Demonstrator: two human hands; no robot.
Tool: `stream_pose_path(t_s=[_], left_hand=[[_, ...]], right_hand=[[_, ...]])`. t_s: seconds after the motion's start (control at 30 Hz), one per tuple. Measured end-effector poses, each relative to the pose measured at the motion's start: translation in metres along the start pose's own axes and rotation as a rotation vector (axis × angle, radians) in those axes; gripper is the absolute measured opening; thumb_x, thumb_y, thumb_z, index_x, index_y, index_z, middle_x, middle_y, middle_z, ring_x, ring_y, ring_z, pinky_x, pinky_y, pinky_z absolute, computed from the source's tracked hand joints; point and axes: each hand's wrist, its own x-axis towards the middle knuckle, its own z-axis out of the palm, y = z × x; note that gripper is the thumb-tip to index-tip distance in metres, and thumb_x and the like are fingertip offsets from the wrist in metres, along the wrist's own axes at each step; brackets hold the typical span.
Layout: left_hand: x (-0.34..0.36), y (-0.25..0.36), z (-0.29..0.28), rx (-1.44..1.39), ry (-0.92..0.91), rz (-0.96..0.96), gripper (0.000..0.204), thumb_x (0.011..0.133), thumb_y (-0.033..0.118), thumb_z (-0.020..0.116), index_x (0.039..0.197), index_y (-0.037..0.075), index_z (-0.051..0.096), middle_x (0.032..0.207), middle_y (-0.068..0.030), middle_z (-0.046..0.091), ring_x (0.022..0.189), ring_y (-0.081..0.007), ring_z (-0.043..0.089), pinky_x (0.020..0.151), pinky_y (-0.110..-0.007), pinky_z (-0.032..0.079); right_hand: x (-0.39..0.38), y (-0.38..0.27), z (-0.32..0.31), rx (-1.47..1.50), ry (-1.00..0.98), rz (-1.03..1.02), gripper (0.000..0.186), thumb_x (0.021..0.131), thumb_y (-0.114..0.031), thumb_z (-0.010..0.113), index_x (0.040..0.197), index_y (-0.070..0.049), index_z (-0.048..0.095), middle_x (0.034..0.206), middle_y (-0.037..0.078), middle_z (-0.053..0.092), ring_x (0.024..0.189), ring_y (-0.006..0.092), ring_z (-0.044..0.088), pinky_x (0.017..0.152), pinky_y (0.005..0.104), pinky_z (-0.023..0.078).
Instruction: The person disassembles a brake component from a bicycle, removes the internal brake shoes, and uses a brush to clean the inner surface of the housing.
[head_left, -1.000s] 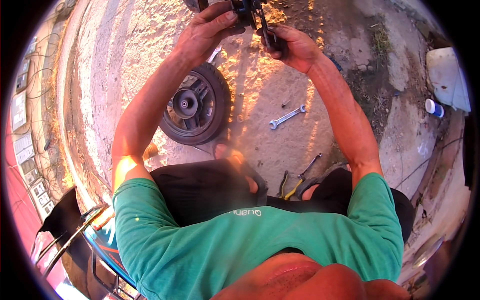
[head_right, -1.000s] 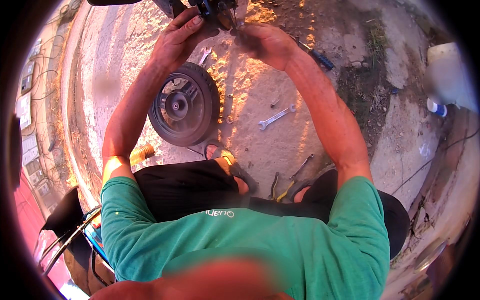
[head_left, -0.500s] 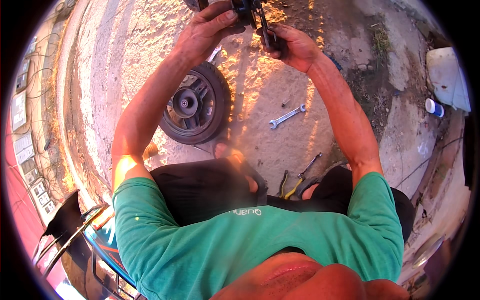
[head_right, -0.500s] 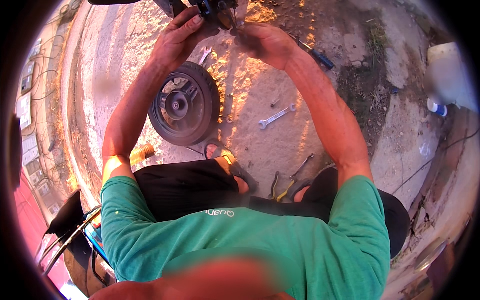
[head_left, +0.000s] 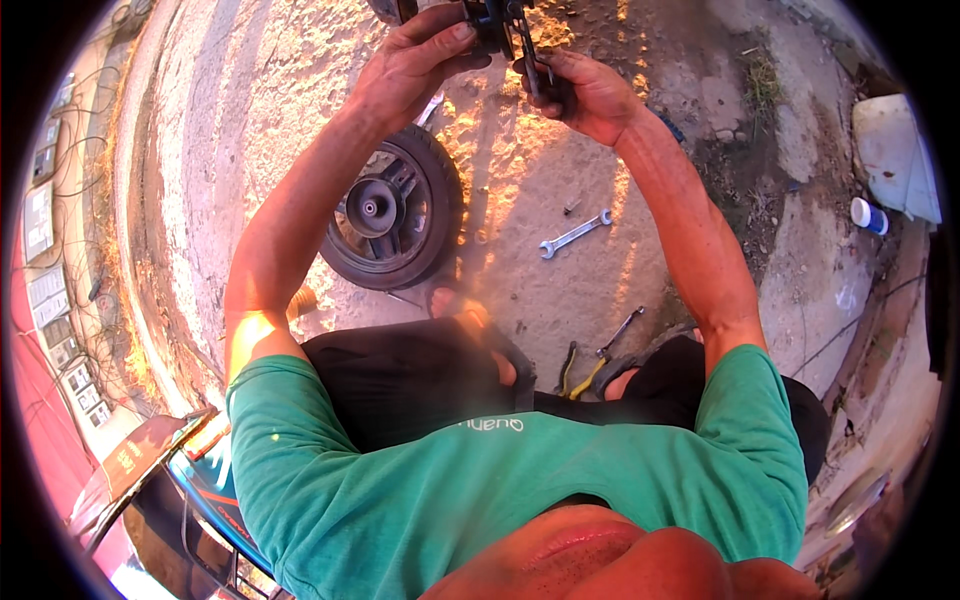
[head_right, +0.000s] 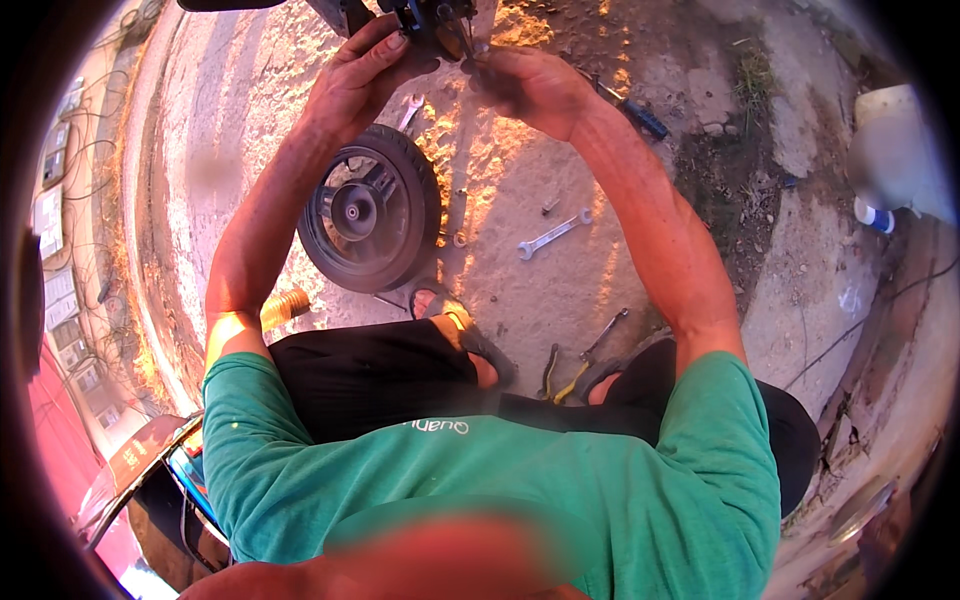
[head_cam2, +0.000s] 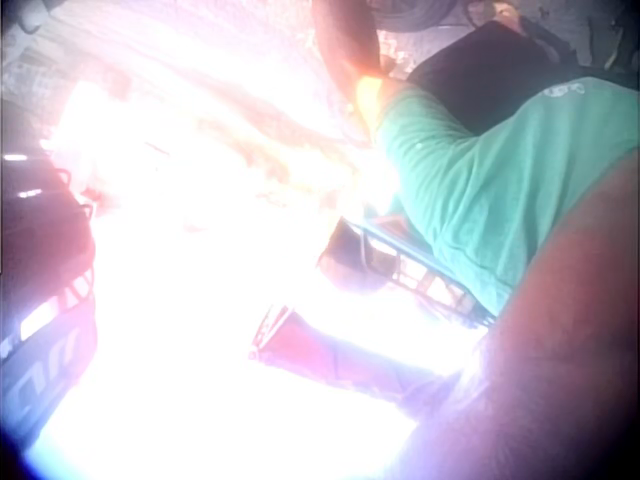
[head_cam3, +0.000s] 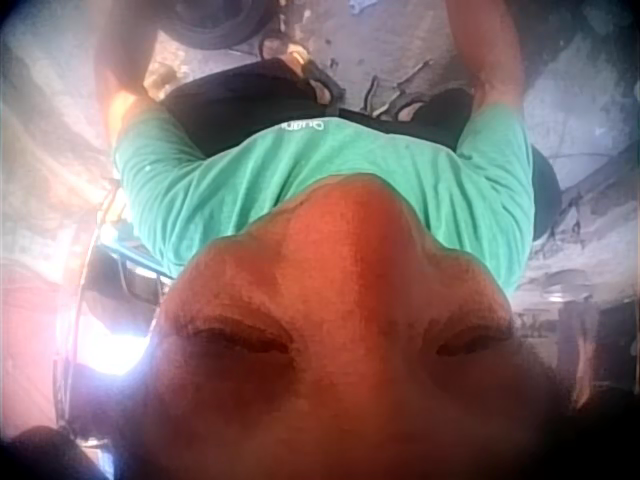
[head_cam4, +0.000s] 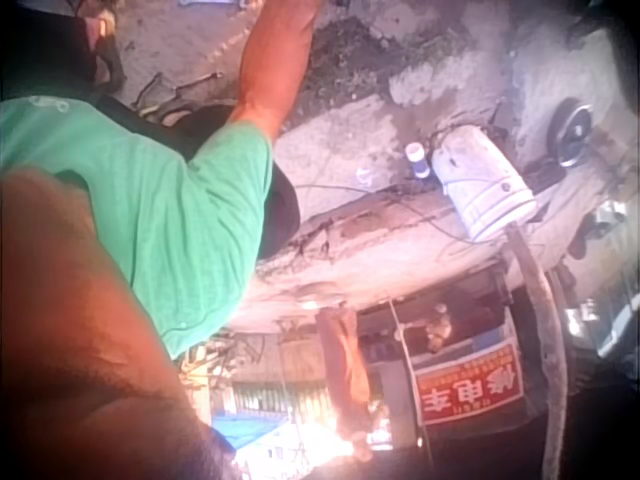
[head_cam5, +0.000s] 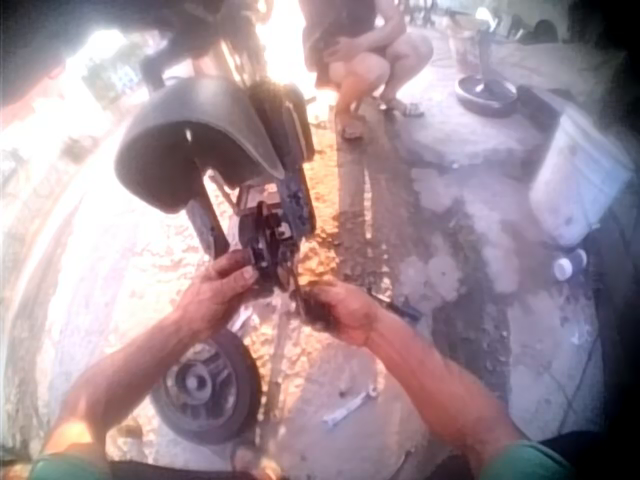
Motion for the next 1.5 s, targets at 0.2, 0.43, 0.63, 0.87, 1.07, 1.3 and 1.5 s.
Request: stream_pose_path(t_s=[0.2,0.43,0.63,0.87,1.07,1.3,1.5], left_hand=[[-0.001,0.002,0.000,-0.001,0.005,-0.004,0.052,0.100,0.016,0.069,0.143,-0.005,0.049,0.136,-0.0174,0.063,0.125,-0.0308,0.061,0.111,-0.046,0.049],[-0.004,0.008,0.005,0.010,0.013,-0.020,0.049,0.099,0.015,0.070,0.140,-0.006,0.052,0.133,-0.0175,0.064,0.124,-0.0309,0.063,0.111,-0.045,0.049],[-0.003,0.006,0.006,-0.003,0.001,-0.016,0.049,0.099,0.017,0.071,0.139,-0.005,0.054,0.131,-0.0163,0.066,0.123,-0.0301,0.063,0.110,-0.045,0.050],[-0.003,0.005,0.000,0.030,-0.039,-0.055,0.061,0.097,0.019,0.072,0.149,-0.001,0.046,0.141,-0.0167,0.060,0.129,-0.0306,0.058,0.112,-0.047,0.047],[-0.019,-0.007,-0.002,0.148,-0.038,0.010,0.050,0.101,0.021,0.069,0.139,-0.008,0.054,0.131,-0.0186,0.065,0.122,-0.0278,0.064,0.109,-0.042,0.052],[-0.039,-0.017,0.005,0.134,0.003,0.005,0.056,0.099,0.024,0.073,0.141,-0.008,0.053,0.130,-0.0171,0.066,0.121,-0.0251,0.065,0.109,-0.038,0.051],[-0.043,-0.011,0.016,0.153,-0.009,-0.036,0.049,0.102,0.021,0.068,0.141,-0.003,0.053,0.132,-0.0153,0.065,0.125,-0.0260,0.062,0.113,-0.042,0.047]], right_hand=[[-0.005,-0.014,0.014,-0.373,0.309,0.030,0.025,0.105,-0.030,0.060,0.116,-0.009,0.068,0.098,0.001,0.074,0.084,0.0097,0.066,0.063,0.0246,0.047],[-0.010,-0.040,0.033,-0.562,0.509,-0.475,0.026,0.094,-0.010,0.074,0.116,0.002,0.071,0.105,0.007,0.075,0.096,0.0126,0.069,0.086,0.0290,0.055],[-0.014,-0.038,0.073,-0.625,0.476,-0.589,0.021,0.093,-0.007,0.076,0.110,0.003,0.072,0.096,0.007,0.076,0.088,0.0109,0.069,0.079,0.0273,0.056],[-0.018,-0.035,0.076,-0.747,0.544,-0.557,0.017,0.092,-0.011,0.078,0.104,0.001,0.075,0.094,0.007,0.076,0.084,0.0145,0.070,0.075,0.0311,0.057],[-0.023,-0.012,0.070,-0.743,0.534,-0.608,0.026,0.092,-0.021,0.077,0.108,0.000,0.077,0.095,0.006,0.077,0.088,0.0126,0.073,0.078,0.0283,0.056],[-0.033,0.011,0.084,-0.580,0.565,-0.654,0.027,0.090,-0.013,0.080,0.111,0.003,0.075,0.104,0.010,0.076,0.092,0.0140,0.074,0.078,0.0273,0.060],[-0.044,0.011,0.094,-0.609,0.551,-0.716,0.035,0.084,-0.013,0.086,0.112,0.002,0.072,0.108,0.009,0.073,0.097,0.0159,0.073,0.079,0.0301,0.061]])
